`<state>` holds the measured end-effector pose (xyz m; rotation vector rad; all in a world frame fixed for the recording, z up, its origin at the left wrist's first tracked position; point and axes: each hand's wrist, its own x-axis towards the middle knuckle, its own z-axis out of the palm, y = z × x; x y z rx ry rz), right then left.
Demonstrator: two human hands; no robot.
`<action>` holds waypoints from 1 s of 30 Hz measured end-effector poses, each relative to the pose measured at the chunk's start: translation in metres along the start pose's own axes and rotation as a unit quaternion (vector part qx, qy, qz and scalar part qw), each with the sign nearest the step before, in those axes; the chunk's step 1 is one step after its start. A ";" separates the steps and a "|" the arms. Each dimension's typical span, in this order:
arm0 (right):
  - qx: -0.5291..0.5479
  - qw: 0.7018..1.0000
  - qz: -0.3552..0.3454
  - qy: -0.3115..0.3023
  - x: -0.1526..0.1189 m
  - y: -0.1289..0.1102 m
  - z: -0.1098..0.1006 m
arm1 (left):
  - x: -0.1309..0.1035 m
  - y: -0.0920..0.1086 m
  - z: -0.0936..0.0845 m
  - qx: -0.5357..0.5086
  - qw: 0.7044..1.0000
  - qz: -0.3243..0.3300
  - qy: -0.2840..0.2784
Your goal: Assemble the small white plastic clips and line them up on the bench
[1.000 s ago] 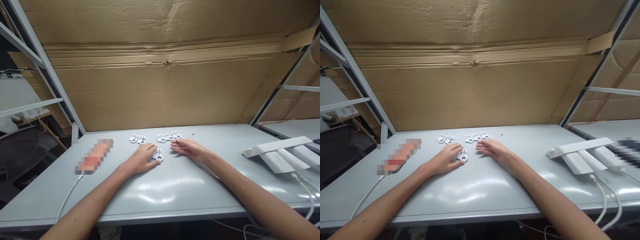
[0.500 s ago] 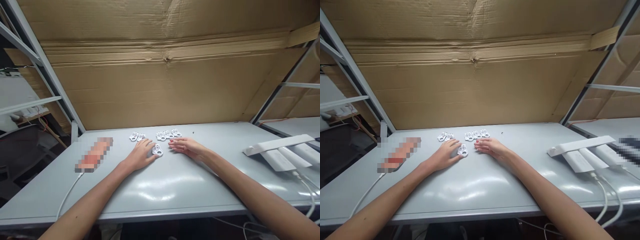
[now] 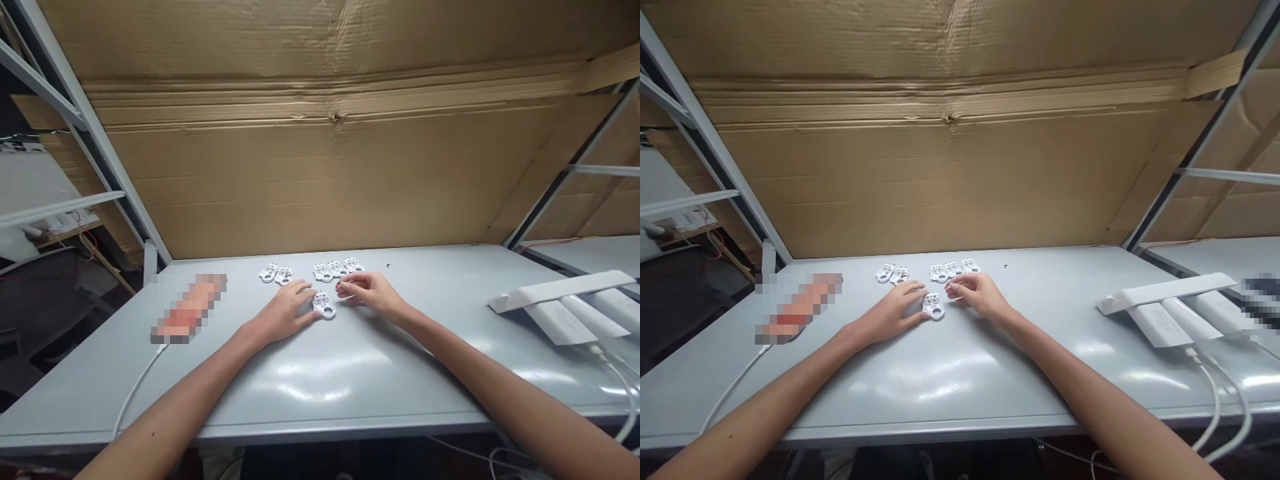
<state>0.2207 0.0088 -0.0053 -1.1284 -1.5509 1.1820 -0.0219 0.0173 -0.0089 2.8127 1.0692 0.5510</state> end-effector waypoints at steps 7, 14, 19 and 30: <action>-0.288 0.925 -0.248 0.007 -0.007 0.009 0.012 | 0.000 0.001 0.001 -0.016 1.000 0.023 0.006; -0.378 0.878 -0.292 -0.035 -0.005 0.016 0.008 | 0.000 0.002 0.000 -0.012 0.999 0.030 0.002; -0.371 0.882 -0.283 -0.070 -0.006 0.014 0.009 | 0.000 0.002 -0.001 -0.015 0.999 0.032 0.000; -0.354 0.886 -0.265 -0.139 -0.012 0.003 0.004 | -0.002 -0.001 -0.001 0.050 0.999 -0.004 0.017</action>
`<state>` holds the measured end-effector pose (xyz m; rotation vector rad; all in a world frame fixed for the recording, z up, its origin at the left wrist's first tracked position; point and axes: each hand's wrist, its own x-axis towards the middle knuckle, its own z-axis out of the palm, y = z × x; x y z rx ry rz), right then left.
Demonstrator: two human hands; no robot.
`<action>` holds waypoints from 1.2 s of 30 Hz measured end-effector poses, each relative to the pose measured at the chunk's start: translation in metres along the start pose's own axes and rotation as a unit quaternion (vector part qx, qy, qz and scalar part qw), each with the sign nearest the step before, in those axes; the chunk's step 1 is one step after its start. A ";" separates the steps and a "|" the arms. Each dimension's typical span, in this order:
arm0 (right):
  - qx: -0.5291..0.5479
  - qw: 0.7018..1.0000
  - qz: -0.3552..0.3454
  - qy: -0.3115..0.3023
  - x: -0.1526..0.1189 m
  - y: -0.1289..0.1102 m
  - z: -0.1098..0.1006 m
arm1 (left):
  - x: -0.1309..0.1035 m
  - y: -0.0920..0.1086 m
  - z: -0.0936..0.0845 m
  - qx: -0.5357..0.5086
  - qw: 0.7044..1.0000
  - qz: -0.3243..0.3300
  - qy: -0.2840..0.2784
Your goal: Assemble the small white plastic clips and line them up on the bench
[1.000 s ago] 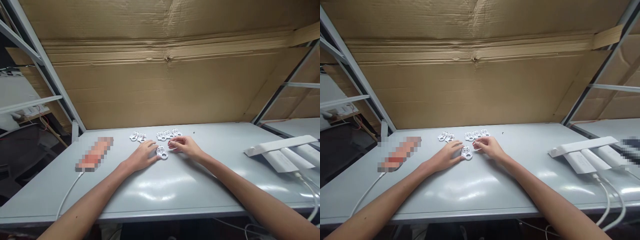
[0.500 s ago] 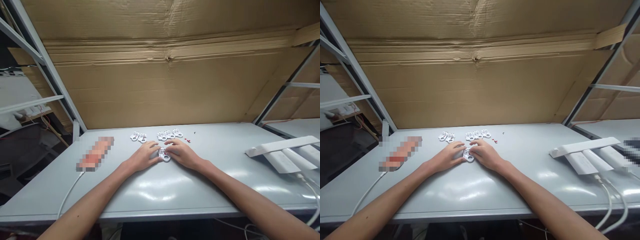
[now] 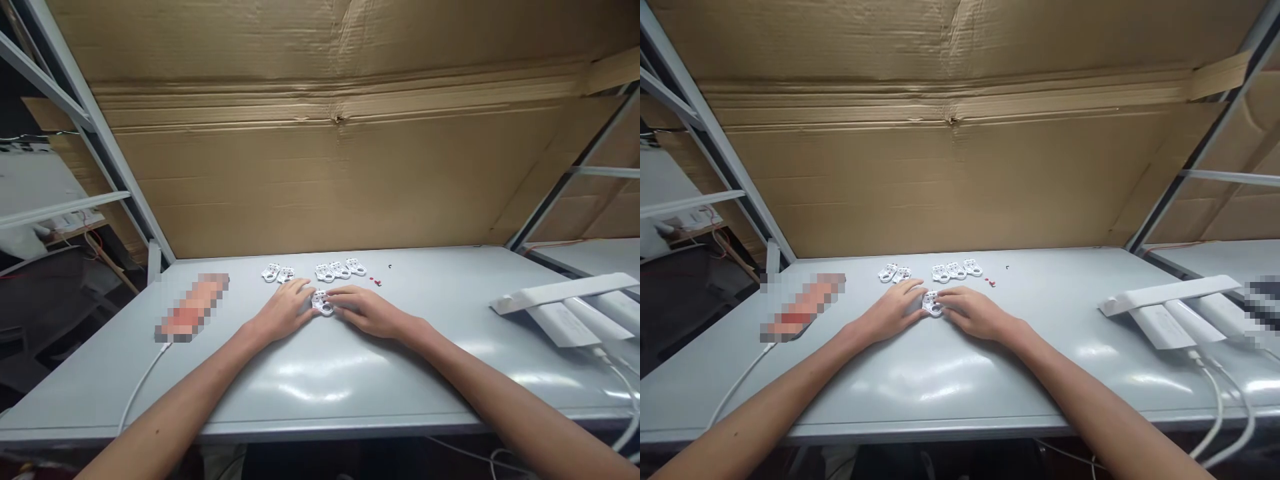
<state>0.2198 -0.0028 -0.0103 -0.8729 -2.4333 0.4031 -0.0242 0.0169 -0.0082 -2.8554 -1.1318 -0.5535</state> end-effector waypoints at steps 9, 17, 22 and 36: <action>-0.017 0.999 0.039 0.021 -0.003 0.007 0.002 | -0.004 0.018 -0.021 -0.031 0.994 0.100 -0.041; -0.057 0.997 0.040 0.022 -0.004 0.011 0.003 | -0.005 0.011 -0.023 0.017 0.996 0.059 -0.065; -0.083 0.996 0.034 0.004 -0.004 0.009 0.002 | -0.004 0.001 -0.023 0.058 0.995 0.014 -0.083; -0.099 0.994 0.047 0.007 0.001 0.008 0.009 | 0.005 -0.007 0.001 0.041 0.987 -0.095 -0.124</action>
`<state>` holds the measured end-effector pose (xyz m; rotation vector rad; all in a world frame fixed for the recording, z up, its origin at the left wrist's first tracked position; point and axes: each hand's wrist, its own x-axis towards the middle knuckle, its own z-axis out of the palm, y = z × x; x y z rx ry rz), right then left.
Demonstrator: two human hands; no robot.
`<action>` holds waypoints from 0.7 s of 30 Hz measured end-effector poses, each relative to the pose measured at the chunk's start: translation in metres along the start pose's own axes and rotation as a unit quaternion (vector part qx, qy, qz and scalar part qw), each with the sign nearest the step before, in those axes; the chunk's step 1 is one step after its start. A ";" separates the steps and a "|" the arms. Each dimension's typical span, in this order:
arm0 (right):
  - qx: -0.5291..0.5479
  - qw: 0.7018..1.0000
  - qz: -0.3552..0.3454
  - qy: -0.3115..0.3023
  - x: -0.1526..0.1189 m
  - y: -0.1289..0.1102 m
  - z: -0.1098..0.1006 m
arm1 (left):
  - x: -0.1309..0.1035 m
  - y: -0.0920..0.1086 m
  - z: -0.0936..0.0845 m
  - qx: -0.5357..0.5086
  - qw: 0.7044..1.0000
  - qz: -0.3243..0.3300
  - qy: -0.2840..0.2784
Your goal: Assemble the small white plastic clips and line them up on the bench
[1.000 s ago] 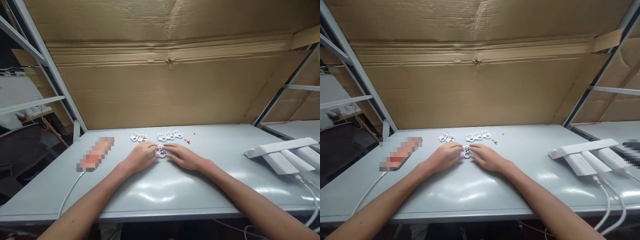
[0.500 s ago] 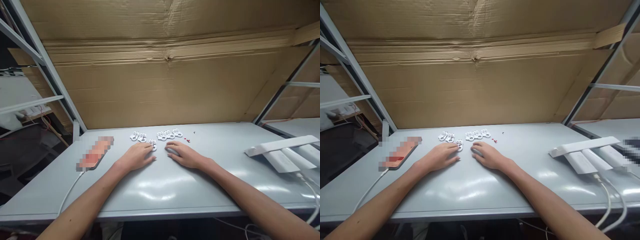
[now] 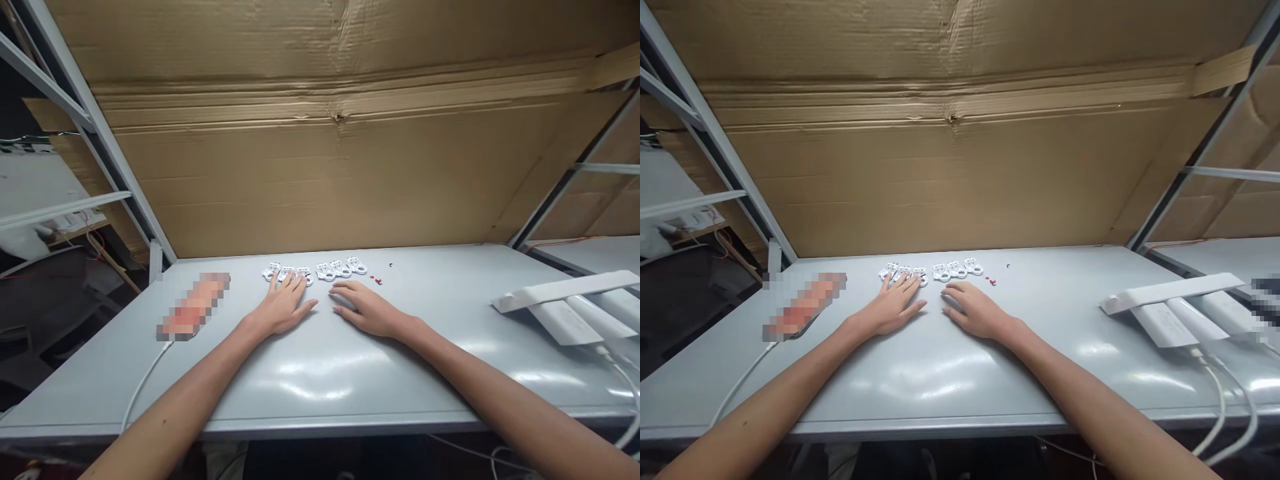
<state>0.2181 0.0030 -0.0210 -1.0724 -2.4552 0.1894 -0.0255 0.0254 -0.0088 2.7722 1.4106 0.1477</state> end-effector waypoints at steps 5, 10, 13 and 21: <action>-0.038 0.999 0.010 -0.026 0.003 0.003 -0.001 | -0.001 0.001 0.002 0.010 0.999 0.016 0.032; -0.048 0.994 0.051 -0.080 0.006 0.004 0.001 | -0.002 0.005 0.003 0.036 0.997 0.043 0.055; -0.046 0.993 0.056 -0.097 0.007 0.004 0.002 | -0.002 0.005 0.004 0.049 0.996 0.046 0.059; -0.042 0.999 -0.015 -0.027 0.006 -0.003 -0.007 | -0.005 0.004 0.002 0.032 0.996 0.039 0.069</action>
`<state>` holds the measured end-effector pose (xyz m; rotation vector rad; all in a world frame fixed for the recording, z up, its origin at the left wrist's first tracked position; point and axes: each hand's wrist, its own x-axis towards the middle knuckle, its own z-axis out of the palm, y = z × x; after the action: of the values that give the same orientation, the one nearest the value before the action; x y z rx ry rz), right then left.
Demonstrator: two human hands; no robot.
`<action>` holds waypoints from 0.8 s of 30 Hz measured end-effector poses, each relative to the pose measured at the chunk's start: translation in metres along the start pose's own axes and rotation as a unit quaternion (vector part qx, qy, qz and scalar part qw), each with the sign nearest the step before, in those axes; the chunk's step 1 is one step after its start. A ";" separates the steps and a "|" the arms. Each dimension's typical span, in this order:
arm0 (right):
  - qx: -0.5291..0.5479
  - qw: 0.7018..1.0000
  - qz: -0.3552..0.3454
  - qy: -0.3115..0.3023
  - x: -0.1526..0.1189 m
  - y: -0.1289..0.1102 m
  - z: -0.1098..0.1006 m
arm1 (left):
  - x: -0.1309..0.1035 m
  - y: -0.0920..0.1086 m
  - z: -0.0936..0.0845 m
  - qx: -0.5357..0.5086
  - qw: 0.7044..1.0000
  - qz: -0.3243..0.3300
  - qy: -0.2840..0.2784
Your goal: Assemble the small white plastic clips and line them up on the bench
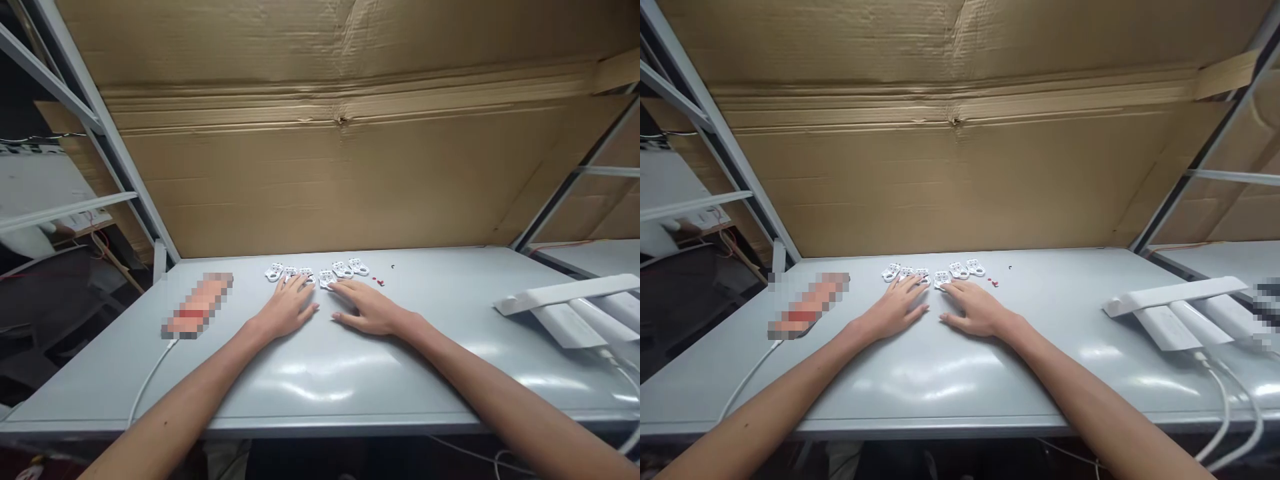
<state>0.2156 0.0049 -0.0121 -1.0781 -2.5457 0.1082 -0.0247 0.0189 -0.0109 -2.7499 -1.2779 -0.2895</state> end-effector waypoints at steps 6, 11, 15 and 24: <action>0.019 0.999 -0.012 0.025 -0.005 -0.011 -0.003 | -0.003 0.005 -0.006 -0.006 1.000 0.008 0.004; 0.104 0.994 -0.034 0.019 -0.005 -0.016 -0.004 | -0.004 0.008 -0.009 -0.035 0.999 0.037 0.005; 0.108 0.990 0.015 0.092 -0.005 0.005 -0.007 | -0.006 0.009 -0.010 -0.065 0.997 0.052 0.002; -0.030 0.945 0.309 0.104 -0.016 0.068 -0.007 | -0.008 0.011 -0.018 -0.073 0.995 0.074 -0.012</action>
<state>0.2744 0.0410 -0.0254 -1.7742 -1.9577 0.0740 -0.0242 0.0030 0.0046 -2.9601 -1.0905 -0.3493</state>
